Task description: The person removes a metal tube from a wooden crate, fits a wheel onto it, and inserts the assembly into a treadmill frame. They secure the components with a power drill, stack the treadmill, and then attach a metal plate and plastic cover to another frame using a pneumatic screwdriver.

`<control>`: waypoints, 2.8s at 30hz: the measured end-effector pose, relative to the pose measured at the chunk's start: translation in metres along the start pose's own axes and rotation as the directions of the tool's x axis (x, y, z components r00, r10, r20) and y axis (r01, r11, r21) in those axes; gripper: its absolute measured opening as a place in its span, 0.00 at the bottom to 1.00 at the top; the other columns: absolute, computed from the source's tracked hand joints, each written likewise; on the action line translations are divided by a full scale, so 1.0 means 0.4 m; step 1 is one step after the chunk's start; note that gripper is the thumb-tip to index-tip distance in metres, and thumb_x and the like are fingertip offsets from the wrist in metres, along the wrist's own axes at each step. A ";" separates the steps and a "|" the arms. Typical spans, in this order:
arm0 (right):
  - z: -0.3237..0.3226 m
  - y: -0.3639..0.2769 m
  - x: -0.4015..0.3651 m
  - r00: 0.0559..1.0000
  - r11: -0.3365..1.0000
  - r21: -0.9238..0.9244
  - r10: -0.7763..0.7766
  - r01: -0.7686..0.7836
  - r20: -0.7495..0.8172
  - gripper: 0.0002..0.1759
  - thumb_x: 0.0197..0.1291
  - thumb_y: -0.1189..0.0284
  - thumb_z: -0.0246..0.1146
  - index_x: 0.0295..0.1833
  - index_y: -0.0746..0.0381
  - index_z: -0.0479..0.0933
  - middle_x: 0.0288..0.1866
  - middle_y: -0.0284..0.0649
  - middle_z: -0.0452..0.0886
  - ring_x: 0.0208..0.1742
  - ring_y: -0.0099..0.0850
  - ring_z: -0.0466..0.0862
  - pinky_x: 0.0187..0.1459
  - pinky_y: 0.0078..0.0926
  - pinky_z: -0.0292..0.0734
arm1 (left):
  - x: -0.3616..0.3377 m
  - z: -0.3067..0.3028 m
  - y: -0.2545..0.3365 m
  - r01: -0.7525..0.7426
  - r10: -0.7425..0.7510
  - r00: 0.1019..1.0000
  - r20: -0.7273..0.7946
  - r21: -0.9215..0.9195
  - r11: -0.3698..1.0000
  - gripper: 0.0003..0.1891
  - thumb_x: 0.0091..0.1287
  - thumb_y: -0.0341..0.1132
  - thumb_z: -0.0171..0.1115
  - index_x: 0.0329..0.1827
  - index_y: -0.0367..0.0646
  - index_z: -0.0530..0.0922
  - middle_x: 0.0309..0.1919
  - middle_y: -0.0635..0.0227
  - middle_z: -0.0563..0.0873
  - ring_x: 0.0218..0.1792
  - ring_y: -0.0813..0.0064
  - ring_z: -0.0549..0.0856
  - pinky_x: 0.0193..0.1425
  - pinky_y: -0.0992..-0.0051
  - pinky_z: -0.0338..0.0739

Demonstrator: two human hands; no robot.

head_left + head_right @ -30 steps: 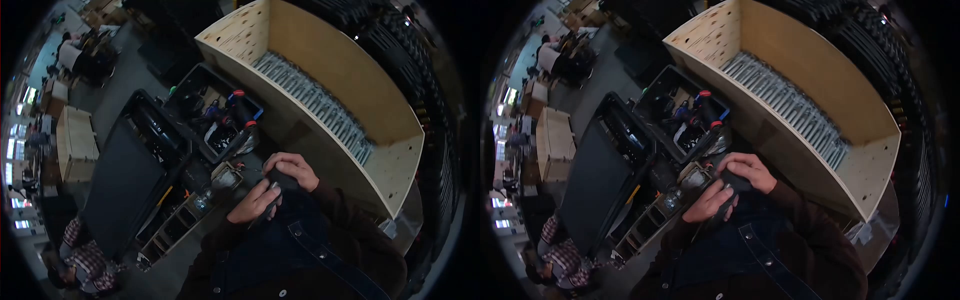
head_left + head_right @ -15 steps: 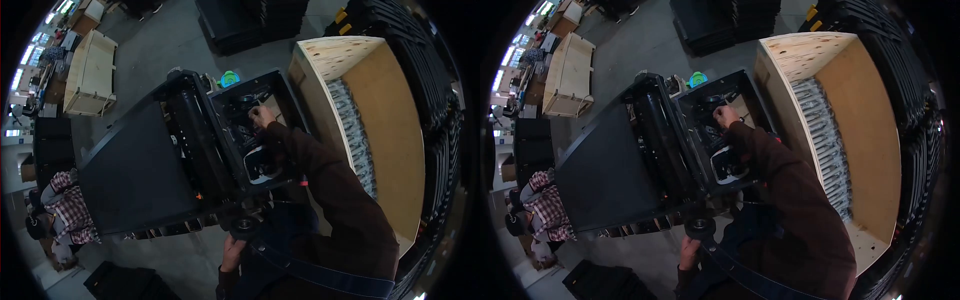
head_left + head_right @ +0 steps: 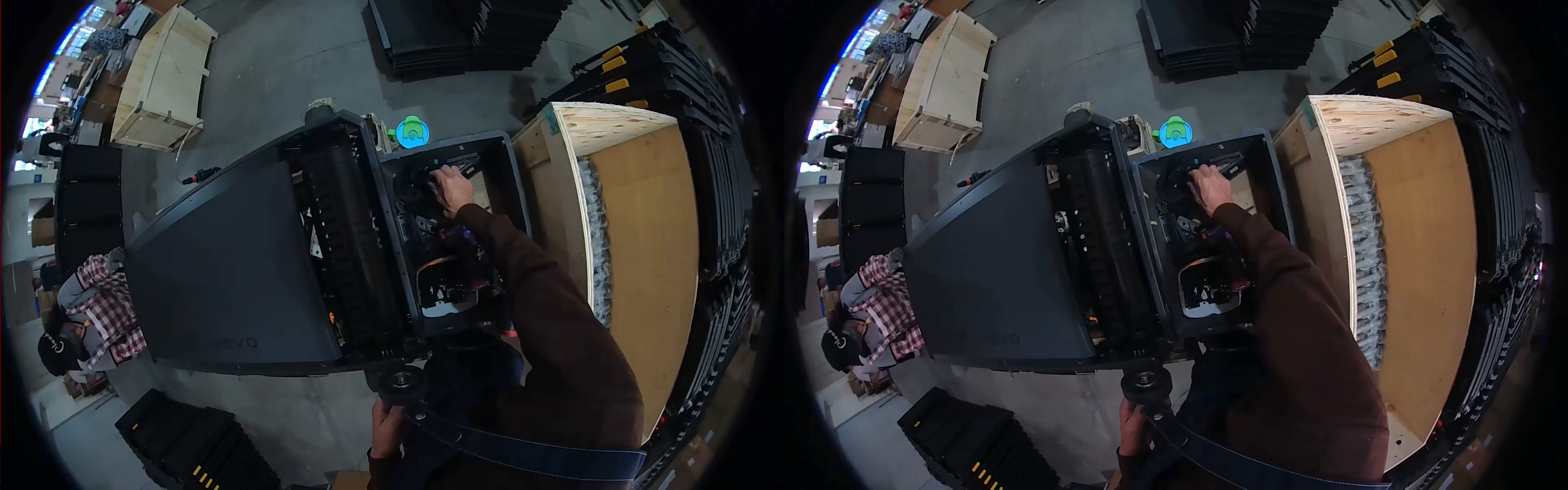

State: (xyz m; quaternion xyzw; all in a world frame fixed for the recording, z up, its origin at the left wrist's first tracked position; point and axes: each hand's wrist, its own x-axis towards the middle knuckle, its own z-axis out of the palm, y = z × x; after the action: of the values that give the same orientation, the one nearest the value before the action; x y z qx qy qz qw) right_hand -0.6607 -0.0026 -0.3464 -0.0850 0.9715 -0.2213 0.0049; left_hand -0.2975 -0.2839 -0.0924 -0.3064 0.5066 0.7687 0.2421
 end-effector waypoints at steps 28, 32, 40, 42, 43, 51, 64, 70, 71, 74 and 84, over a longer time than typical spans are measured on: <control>-0.604 -0.503 -0.667 0.829 0.542 0.807 -0.323 -0.233 0.457 0.12 0.70 0.68 0.68 0.46 0.68 0.84 0.36 0.35 0.82 0.40 0.21 0.81 0.41 0.22 0.76 | -0.001 0.044 -0.029 -0.305 0.173 0.776 0.606 0.120 0.945 0.32 0.77 0.41 0.61 0.76 0.41 0.55 0.52 0.60 0.81 0.47 0.72 0.87 0.33 0.76 0.80; -0.630 -0.552 -0.669 0.786 0.742 0.668 -0.447 0.059 0.427 0.10 0.67 0.70 0.69 0.45 0.67 0.83 0.43 0.41 0.80 0.47 0.31 0.82 0.47 0.29 0.76 | -0.037 0.020 -0.028 -0.340 0.217 0.791 0.572 0.115 0.934 0.31 0.75 0.40 0.63 0.74 0.41 0.57 0.51 0.60 0.81 0.45 0.72 0.86 0.33 0.76 0.80; -0.670 -0.718 -0.790 0.801 0.741 0.529 -0.572 0.414 0.174 0.09 0.63 0.69 0.70 0.37 0.65 0.83 0.49 0.41 0.78 0.52 0.41 0.78 0.52 0.38 0.76 | -0.076 -0.042 -0.039 -0.399 0.357 0.838 0.413 0.016 0.917 0.33 0.72 0.35 0.66 0.74 0.44 0.57 0.47 0.62 0.81 0.40 0.74 0.85 0.28 0.76 0.79; -0.647 -0.708 -0.811 0.882 0.890 0.358 -0.388 0.282 0.267 0.15 0.64 0.63 0.70 0.36 0.66 0.83 0.48 0.42 0.78 0.51 0.41 0.78 0.52 0.39 0.76 | -0.095 -0.051 -0.022 -0.297 0.274 0.893 0.356 0.009 0.955 0.36 0.72 0.37 0.67 0.76 0.44 0.56 0.44 0.61 0.81 0.37 0.74 0.84 0.27 0.76 0.78; -0.628 -0.693 -0.823 0.885 0.891 0.358 -0.384 0.280 0.264 0.15 0.64 0.63 0.70 0.36 0.66 0.83 0.48 0.42 0.78 0.51 0.41 0.78 0.52 0.39 0.76 | -0.100 -0.055 -0.023 -0.296 0.272 0.892 0.360 0.013 0.955 0.36 0.72 0.37 0.67 0.76 0.44 0.56 0.44 0.61 0.81 0.37 0.74 0.84 0.27 0.76 0.78; -0.476 -0.593 -0.738 0.890 0.717 0.673 -0.410 0.180 0.198 0.28 0.53 0.49 0.76 0.38 0.66 0.84 0.55 0.46 0.80 0.56 0.42 0.79 0.55 0.38 0.76 | -0.050 -0.076 -0.004 -0.102 0.300 0.793 0.530 -0.370 0.923 0.37 0.73 0.54 0.64 0.76 0.49 0.56 0.41 0.57 0.83 0.27 0.72 0.83 0.24 0.77 0.77; -0.563 -0.635 -0.211 0.922 0.586 0.752 -0.382 0.301 -0.072 0.44 0.50 0.67 0.78 0.73 0.62 0.68 0.66 0.50 0.76 0.65 0.43 0.80 0.65 0.37 0.76 | 0.241 0.150 0.572 -0.474 0.315 0.879 0.357 0.718 0.510 0.28 0.66 0.47 0.71 0.60 0.38 0.71 0.36 0.60 0.84 0.44 0.69 0.88 0.50 0.69 0.81; -0.472 -0.553 0.199 0.995 0.406 0.911 0.097 -0.073 0.037 0.31 0.61 0.54 0.73 0.55 0.70 0.78 0.36 0.39 0.84 0.34 0.25 0.85 0.35 0.24 0.82 | 0.447 0.278 0.777 -0.676 0.911 0.213 0.354 0.726 -0.124 0.16 0.66 0.42 0.68 0.49 0.41 0.80 0.38 0.57 0.85 0.40 0.51 0.86 0.45 0.56 0.80; -0.465 -0.552 0.248 0.986 0.408 0.911 0.169 -0.061 -0.010 0.33 0.61 0.47 0.72 0.51 0.69 0.79 0.30 0.34 0.81 0.24 0.19 0.79 0.24 0.19 0.76 | 0.486 0.261 0.787 -0.713 0.952 0.100 0.288 0.689 -0.134 0.11 0.68 0.38 0.65 0.48 0.42 0.81 0.39 0.57 0.83 0.40 0.48 0.85 0.44 0.54 0.80; -0.463 -0.512 0.379 0.966 0.465 0.871 0.257 -0.160 0.041 0.36 0.61 0.44 0.71 0.51 0.69 0.79 0.31 0.35 0.81 0.25 0.21 0.80 0.26 0.21 0.78 | 0.626 0.126 0.788 -0.487 0.922 0.200 0.331 0.850 -0.199 0.09 0.70 0.35 0.62 0.46 0.40 0.81 0.43 0.59 0.83 0.45 0.52 0.83 0.50 0.57 0.78; -0.374 -0.565 0.611 0.967 0.479 0.840 0.113 -0.254 0.228 0.35 0.60 0.40 0.69 0.44 0.67 0.80 0.29 0.33 0.78 0.23 0.22 0.77 0.20 0.22 0.70 | 0.725 -0.035 0.878 -0.241 0.762 0.455 0.460 0.888 -0.392 0.10 0.62 0.35 0.69 0.40 0.45 0.76 0.39 0.61 0.78 0.44 0.59 0.80 0.52 0.61 0.67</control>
State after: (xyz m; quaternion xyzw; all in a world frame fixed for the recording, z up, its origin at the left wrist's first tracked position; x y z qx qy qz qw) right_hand -0.8719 -0.1799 -0.1071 0.0183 0.7308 -0.6680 0.1390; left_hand -0.7356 -0.4089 -0.0831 0.1042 0.9787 0.1121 -0.1371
